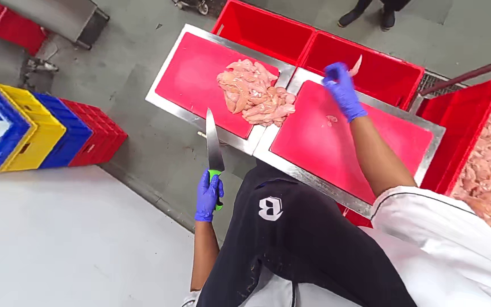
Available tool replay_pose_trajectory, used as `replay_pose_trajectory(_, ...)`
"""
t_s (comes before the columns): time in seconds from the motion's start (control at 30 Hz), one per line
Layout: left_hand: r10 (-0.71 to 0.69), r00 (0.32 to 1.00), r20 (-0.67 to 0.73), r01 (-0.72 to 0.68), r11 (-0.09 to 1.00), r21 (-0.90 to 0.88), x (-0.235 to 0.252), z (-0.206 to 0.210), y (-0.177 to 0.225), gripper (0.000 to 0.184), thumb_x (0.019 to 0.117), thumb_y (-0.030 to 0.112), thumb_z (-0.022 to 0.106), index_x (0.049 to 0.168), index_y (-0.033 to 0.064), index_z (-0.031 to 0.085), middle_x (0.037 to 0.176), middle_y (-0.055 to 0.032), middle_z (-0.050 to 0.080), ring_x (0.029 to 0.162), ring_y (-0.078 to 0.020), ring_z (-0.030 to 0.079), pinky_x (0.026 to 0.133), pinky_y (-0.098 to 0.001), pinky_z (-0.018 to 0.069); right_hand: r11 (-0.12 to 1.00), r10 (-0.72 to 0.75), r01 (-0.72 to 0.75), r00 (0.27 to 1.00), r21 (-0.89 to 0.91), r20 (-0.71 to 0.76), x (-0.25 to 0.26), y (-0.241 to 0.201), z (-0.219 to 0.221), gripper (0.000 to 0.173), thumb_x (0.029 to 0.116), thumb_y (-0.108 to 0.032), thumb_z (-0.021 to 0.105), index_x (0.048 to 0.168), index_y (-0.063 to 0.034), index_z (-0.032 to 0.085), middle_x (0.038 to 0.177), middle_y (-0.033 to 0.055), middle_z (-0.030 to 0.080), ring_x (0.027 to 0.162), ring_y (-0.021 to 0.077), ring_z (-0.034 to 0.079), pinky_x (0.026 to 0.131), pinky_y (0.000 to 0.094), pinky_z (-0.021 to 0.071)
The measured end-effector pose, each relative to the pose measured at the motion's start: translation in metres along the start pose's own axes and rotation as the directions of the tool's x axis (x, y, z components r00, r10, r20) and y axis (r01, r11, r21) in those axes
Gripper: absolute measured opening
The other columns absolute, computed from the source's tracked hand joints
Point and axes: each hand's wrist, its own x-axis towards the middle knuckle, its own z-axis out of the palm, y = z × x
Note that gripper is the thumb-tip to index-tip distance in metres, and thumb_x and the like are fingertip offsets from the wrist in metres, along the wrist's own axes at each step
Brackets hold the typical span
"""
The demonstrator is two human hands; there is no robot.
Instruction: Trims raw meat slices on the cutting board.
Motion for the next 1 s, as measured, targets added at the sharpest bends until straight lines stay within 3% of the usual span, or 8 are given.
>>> replay_pose_trajectory(0.13, 0.034, 0.998, -0.062, -0.036, 0.999, -0.032, -0.001, -0.01, -0.005, 0.031, 0.1049, 0.013, 0.043, 0.132, 0.0016, 0.05, 0.064, 0.0053, 0.06, 0.05, -0.0069, 0.059, 0.05, -0.0224, 0.0546, 0.856, -0.216, 0.417, 0.825, -0.306, 0.522, -0.006, -0.042, 0.115, 0.044, 0.0873, -0.024, 0.075, 0.13, -0.0136, 0.068, 0.129, 0.0143, 0.066, 0.116, 0.0348, 0.064, 0.093, 0.0604, 0.0517)
replay_pose_trajectory(0.37, -0.025, 0.982, -0.189, 0.013, 0.998, -0.064, -0.012, -0.036, -0.016, 0.031, 0.1043, 0.012, 0.043, 0.132, 0.0013, 0.05, 0.062, 0.0051, 0.059, 0.048, -0.0067, 0.057, 0.048, -0.0215, 0.053, 0.714, 0.087, 0.348, 0.817, -0.608, 0.569, 0.013, -0.085, 0.196, 0.034, 0.0835, -0.01, 0.076, 0.117, -0.0085, 0.072, 0.126, 0.0215, 0.064, 0.104, 0.0464, 0.066, 0.079, 0.0682, 0.0533)
replay_pose_trajectory(0.53, -0.028, 0.989, -0.143, 0.034, 0.999, 0.034, 0.0, -0.042, -0.01, 0.033, 0.1035, 0.016, 0.046, 0.133, 0.0014, 0.051, 0.063, 0.0058, 0.058, 0.049, -0.0055, 0.057, 0.049, -0.0216, 0.0526, 0.998, 0.014, 0.008, 0.935, -0.059, 0.355, 0.009, -0.071, 0.137, 0.02, 0.0941, -0.012, 0.067, 0.112, -0.0031, 0.068, 0.093, 0.0141, 0.068, 0.081, 0.0244, 0.065, 0.073, 0.0456, 0.0541)
replay_pose_trajectory(0.6, -0.019, 0.999, -0.043, 0.031, 0.954, 0.298, 0.016, -0.036, 0.0, 0.042, 0.1027, 0.027, 0.05, 0.136, 0.0023, 0.056, 0.068, 0.0012, 0.061, 0.053, -0.0082, 0.059, 0.051, -0.0277, 0.0543, 0.941, 0.13, -0.201, 0.958, 0.273, 0.257, -0.013, -0.074, 0.095, 0.01, 0.0998, -0.023, 0.064, 0.104, -0.0143, 0.063, 0.072, -0.004, 0.058, 0.051, 0.0043, 0.046, 0.046, 0.0222, 0.04)
replay_pose_trajectory(0.7, -0.077, 0.968, 0.24, -0.088, 0.791, 0.606, 0.045, -0.003, 0.024, 0.048, 0.1049, 0.038, 0.048, 0.141, 0.0065, 0.057, 0.086, -0.0138, 0.071, 0.069, -0.0252, 0.068, 0.067, -0.05, 0.0582, 0.779, 0.318, -0.403, 0.914, 0.48, 0.252, -0.065, -0.089, 0.025, 0.022, 0.1072, -0.034, 0.051, 0.089, -0.0224, 0.055, 0.058, -0.0118, 0.047, 0.041, -0.0031, 0.035, 0.039, 0.013, 0.0311)
replay_pose_trajectory(0.8, -0.16, 0.861, 0.482, -0.254, 0.687, 0.681, 0.08, 0.059, 0.055, 0.043, 0.1055, 0.035, 0.053, 0.138, 0.0069, 0.06, 0.1, -0.0215, 0.073, 0.09, -0.0383, 0.072, 0.084, -0.062, 0.0566, 0.725, 0.456, -0.494, 0.866, 0.48, 0.203, -0.114, -0.101, -0.029, 0.035, 0.1112, -0.039, 0.037, 0.091, -0.0165, 0.054, 0.058, -0.0098, 0.05, 0.041, -0.0025, 0.04, 0.039, 0.0126, 0.0355)
replay_pose_trajectory(0.93, -0.247, 0.735, 0.631, -0.436, 0.54, 0.72, 0.116, 0.153, 0.079, 0.045, 0.1065, 0.038, 0.05, 0.141, 0.0102, 0.058, 0.115, -0.0222, 0.072, 0.11, -0.041, 0.069, 0.098, -0.0639, 0.0518, 0.802, 0.556, -0.51, 0.828, 0.312, -0.076, -0.15, -0.035, -0.052, 0.031, 0.1039, -0.043, 0.057, 0.104, -0.0114, 0.057, 0.065, -0.0006, 0.053, 0.048, 0.0083, 0.047, 0.044, 0.0244, 0.0418)
replay_pose_trajectory(1.0, -0.274, 0.697, 0.663, -0.484, 0.502, 0.717, 0.116, 0.189, 0.079, 0.047, 0.1066, 0.04, 0.049, 0.143, 0.0113, 0.056, 0.118, -0.0212, 0.071, 0.113, -0.0398, 0.069, 0.099, -0.0629, 0.0521, 0.822, 0.534, -0.568, 0.796, -0.048, -0.286, -0.174, 0.006, -0.053, 0.062, 0.0886, -0.044, 0.078, 0.133, -0.0065, 0.057, 0.103, 0.0168, 0.068, 0.087, 0.03, 0.067, 0.075, 0.0505, 0.0564)
